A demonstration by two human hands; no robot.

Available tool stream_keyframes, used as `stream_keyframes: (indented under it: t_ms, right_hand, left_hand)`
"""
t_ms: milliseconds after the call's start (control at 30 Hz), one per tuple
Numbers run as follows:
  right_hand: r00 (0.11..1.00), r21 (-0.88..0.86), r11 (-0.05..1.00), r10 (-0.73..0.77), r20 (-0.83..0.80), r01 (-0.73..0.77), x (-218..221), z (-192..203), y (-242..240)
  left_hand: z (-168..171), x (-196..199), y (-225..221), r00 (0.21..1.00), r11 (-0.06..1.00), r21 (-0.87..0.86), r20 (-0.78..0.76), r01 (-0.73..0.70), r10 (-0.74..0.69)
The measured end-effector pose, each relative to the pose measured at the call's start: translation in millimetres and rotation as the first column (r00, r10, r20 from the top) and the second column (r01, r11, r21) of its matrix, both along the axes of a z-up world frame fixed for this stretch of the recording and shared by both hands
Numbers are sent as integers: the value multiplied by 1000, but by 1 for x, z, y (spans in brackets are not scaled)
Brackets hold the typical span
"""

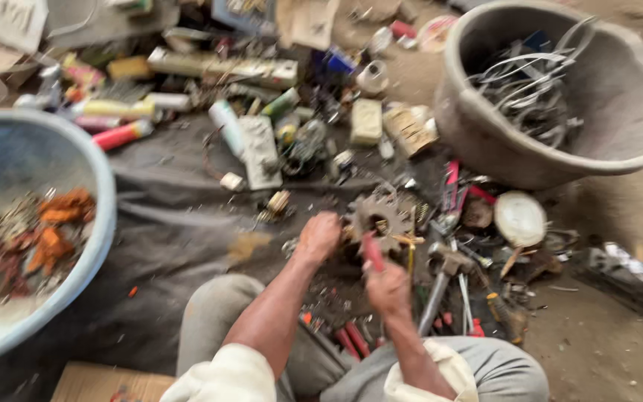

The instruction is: The person sits on a tarp on the ground and uses pliers, a hammer, and their hands to break apart and remove copper wire and components from electronic scrap, including a circular board and a metal gear.

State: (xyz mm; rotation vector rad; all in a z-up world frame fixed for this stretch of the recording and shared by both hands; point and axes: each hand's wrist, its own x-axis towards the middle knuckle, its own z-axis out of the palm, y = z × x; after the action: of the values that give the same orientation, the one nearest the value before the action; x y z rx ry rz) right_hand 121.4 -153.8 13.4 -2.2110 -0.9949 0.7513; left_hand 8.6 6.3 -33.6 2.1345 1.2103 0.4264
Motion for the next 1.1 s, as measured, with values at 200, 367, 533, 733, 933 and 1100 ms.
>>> stream_keyframes:
  t_ms: [200,367,533,733,933,1100]
  right_hand:
    - [990,403,913,-9,-140,65,7,23,-13]
    - [886,-100,974,-225,-406,202,0,12,-21]
    - [896,-220,969,6,-444,-115,-13,7,-38]
    - [881,-461,755,346,-323,-466,-25,23,-36]
    - [993,-191,982,15,113,7,18,-36,-25]
    - [978,-211,974,121,168,-84,35,-95,-6]
  left_hand:
    - [24,-6,-3,993,995,-93,-113,34,-45]
    - [58,-15,4,986,980,-194,-167,-45,12]
    - [91,-30,16,975,899,-379,-121,-220,188]
    - [102,-44,13,968,938,-243,-31,-248,248]
    - [80,-42,9,967,986,-153,-255,-58,17]
    - [54,-28,0,880,972,-230,-449,52,-153]
